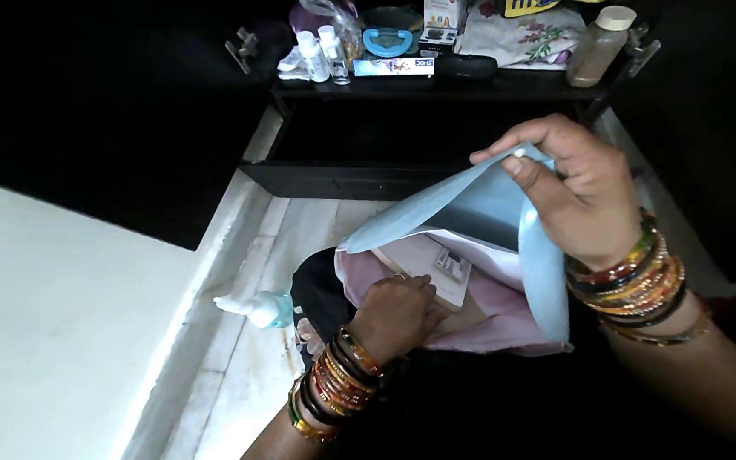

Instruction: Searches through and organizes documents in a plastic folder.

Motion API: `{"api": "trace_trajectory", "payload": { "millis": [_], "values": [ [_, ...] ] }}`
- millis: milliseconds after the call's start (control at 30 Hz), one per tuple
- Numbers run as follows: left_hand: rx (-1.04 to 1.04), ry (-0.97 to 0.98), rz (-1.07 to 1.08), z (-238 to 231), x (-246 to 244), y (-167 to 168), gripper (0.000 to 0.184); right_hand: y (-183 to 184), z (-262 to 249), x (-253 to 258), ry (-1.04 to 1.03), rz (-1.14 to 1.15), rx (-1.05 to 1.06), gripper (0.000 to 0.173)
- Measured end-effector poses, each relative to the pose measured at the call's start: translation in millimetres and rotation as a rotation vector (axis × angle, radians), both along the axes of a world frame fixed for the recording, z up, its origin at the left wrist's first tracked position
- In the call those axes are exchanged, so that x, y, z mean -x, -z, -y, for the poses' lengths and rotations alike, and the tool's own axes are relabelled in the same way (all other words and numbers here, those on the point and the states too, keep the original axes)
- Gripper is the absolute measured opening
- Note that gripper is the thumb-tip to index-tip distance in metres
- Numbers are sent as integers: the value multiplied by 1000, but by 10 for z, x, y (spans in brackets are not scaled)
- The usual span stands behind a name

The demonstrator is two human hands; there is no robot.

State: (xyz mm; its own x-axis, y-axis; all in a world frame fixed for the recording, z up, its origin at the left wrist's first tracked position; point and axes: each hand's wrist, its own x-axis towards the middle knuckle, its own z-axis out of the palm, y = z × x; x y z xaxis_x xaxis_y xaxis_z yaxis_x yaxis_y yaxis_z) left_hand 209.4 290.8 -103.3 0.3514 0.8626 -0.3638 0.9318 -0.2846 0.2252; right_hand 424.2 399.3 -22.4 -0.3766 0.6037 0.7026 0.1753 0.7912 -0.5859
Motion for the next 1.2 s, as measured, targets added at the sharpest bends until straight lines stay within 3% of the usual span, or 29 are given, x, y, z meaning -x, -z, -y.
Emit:
{"api": "trace_trajectory", "payload": {
  "millis": [400,567,800,1033,1200],
  "values": [
    [-115,23,34,-16,31,111,41,-42,76,22,-31,71,-35,19],
    [81,-17,-62,-169,-134,35,49,-52,61,-2,-41,93,-25,19],
    [-1,145,-100,-279,-154,17,45,-46,47,-5,-55,101,-13,18],
    [269,154,-211,-583,-173,-79,79,-25,28,23,-61,86,18,18],
    [302,181,-211,-714,-172,-29,78,-22,-1,16,-41,67,68,17]
  ]
}}
